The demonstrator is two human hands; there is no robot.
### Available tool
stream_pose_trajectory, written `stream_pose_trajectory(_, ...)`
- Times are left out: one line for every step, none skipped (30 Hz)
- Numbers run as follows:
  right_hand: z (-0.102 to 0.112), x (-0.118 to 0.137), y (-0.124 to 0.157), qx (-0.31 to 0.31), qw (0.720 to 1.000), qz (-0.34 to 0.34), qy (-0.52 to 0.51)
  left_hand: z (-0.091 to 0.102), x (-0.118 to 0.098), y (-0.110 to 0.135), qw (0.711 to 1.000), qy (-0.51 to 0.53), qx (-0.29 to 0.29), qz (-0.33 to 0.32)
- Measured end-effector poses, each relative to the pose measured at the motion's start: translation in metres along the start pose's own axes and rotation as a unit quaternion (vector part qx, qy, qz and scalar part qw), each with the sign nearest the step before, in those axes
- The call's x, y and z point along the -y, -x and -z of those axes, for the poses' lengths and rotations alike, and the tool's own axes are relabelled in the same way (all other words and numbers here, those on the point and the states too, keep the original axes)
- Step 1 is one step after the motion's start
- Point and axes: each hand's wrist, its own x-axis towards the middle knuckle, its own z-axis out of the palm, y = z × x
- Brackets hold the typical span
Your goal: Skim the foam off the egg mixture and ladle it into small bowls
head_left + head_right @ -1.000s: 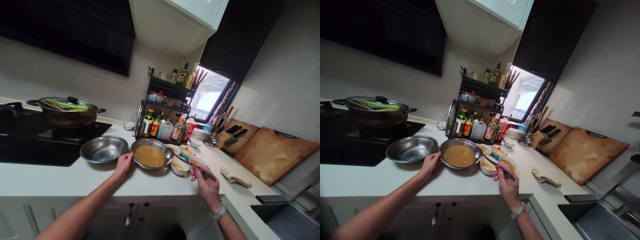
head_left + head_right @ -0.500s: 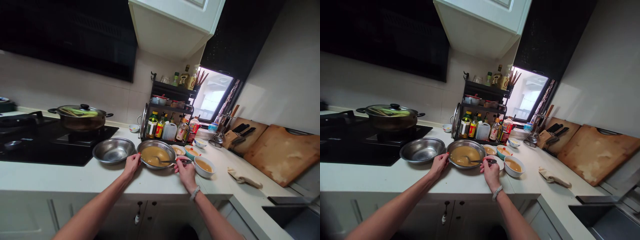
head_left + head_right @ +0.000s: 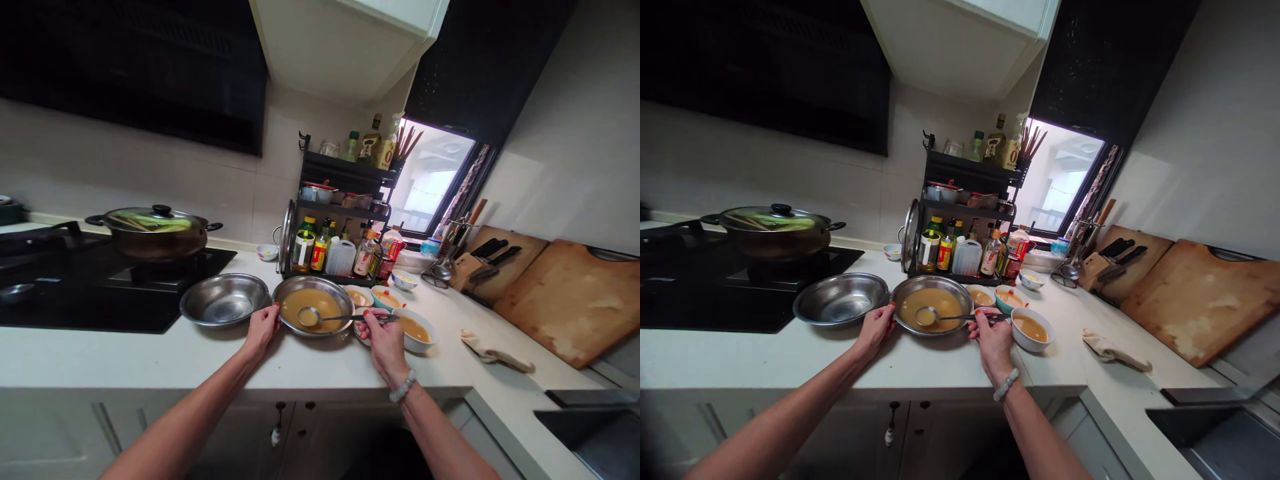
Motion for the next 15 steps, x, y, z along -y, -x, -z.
stream_pose_trajectory(0.000,0.002,-0.001,0.001,1.000,0.000,0.001,0.000,0.000,0.000,1.000,0.003,-0.001,0.003)
stream_pose_trajectory(0.001,0.003,-0.001,0.001,1.000,0.001,0.001,0.000,0.000,0.000,1.000,0.005,-0.002,0.006)
stream_pose_trajectory(0.002,0.004,-0.002,0.001,1.000,0.002,0.000,0.000,0.001,0.000,1.000,0.007,-0.003,0.009)
stream_pose_trajectory(0.003,0.005,-0.002,0.000,1.000,0.004,0.000,0.000,0.001,0.000,1.000,0.009,-0.004,0.011)
stream_pose_trajectory(0.004,0.007,-0.003,0.000,1.000,0.005,0.000,0.000,0.001,0.000,1.000,0.010,-0.005,0.011)
stream_pose_trajectory(0.005,0.008,-0.003,-0.001,1.000,0.008,0.001,0.000,0.001,0.000,1.000,0.011,-0.006,0.010)
stream_pose_trajectory(0.006,0.009,-0.004,-0.001,1.000,0.010,0.002,0.000,0.001,0.000,1.000,0.011,-0.007,0.009)
stream_pose_trajectory(0.008,0.010,-0.004,-0.001,1.000,0.012,0.004,0.000,0.000,0.001,1.000,0.010,-0.007,0.010)
stream_pose_trajectory(0.009,0.011,-0.005,-0.002,1.000,0.014,0.005,0.000,0.000,0.002,1.000,0.008,-0.007,0.011)
stream_pose_trajectory(0.011,0.012,-0.005,-0.003,1.000,0.015,0.005,-0.001,-0.001,0.002,1.000,0.008,-0.007,0.012)
stream_pose_trajectory(0.013,0.013,-0.005,-0.007,1.000,0.015,0.005,-0.001,-0.002,0.003,1.000,0.007,-0.007,0.012)
stream_pose_trajectory(0.015,0.014,-0.006,-0.011,1.000,0.015,0.005,-0.001,-0.003,0.003,1.000,0.006,-0.006,0.011)
stream_pose_trajectory(0.017,0.016,-0.006,-0.013,1.000,0.014,0.006,-0.001,-0.003,0.004,1.000,0.006,-0.006,0.010)
stream_pose_trajectory(0.019,0.017,-0.006,-0.014,1.000,0.014,0.006,-0.001,-0.004,0.004,1.000,0.005,-0.006,0.008)
stream_pose_trajectory(0.021,0.018,-0.007,-0.015,1.000,0.014,0.006,0.000,-0.003,0.003,1.000,0.004,-0.007,0.007)
